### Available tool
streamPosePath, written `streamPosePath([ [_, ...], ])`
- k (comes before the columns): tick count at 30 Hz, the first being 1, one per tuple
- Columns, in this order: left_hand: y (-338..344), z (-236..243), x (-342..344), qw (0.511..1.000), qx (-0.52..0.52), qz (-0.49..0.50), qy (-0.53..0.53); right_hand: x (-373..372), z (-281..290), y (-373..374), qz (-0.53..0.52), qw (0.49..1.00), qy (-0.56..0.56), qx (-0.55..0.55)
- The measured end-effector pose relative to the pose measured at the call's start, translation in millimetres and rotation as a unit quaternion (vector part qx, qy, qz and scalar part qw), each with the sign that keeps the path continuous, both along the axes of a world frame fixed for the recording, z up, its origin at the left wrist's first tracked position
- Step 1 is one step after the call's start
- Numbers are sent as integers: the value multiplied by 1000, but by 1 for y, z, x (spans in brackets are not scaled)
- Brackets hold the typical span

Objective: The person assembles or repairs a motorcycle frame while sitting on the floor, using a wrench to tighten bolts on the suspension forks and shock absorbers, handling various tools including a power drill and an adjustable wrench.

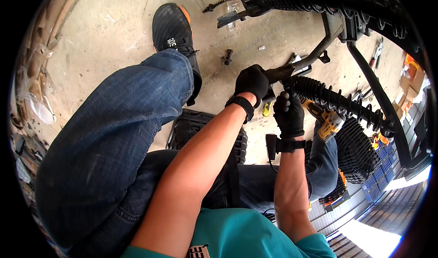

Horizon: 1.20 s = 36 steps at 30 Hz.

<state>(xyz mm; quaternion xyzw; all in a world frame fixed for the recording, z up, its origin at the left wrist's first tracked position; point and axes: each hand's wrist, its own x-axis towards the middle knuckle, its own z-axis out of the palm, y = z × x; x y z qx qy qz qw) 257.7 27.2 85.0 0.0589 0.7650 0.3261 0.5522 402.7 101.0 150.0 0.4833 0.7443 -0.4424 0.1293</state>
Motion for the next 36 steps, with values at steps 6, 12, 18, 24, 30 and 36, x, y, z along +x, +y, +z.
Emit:
streamPosePath([
  [6, -3, -5, -2, 1000, 8, -1, 0, -18, 13, 0, 10, 997, 79, 21],
  [12, -3, -8, 1, 1000, 1, 6, -12, -12, 6, 3, -399, 857, 226, -237],
  [18, -1, -5, -4, 1000, 1, 1, -20, -16, 10, 12, -312, 910, 188, -199],
  [24, 0, -3, -4, 999, -6, 8, -32, -32, 24, 17, -174, 969, 127, -123],
  [30, 0, 3, -6, 1000, 2, -24, -6, -34, 31, 7, -180, 966, 136, -128],
  [36, 1, 13, -11, 999, -8, -28, -18, -32, 30, 14, -159, 975, 122, -99],
])
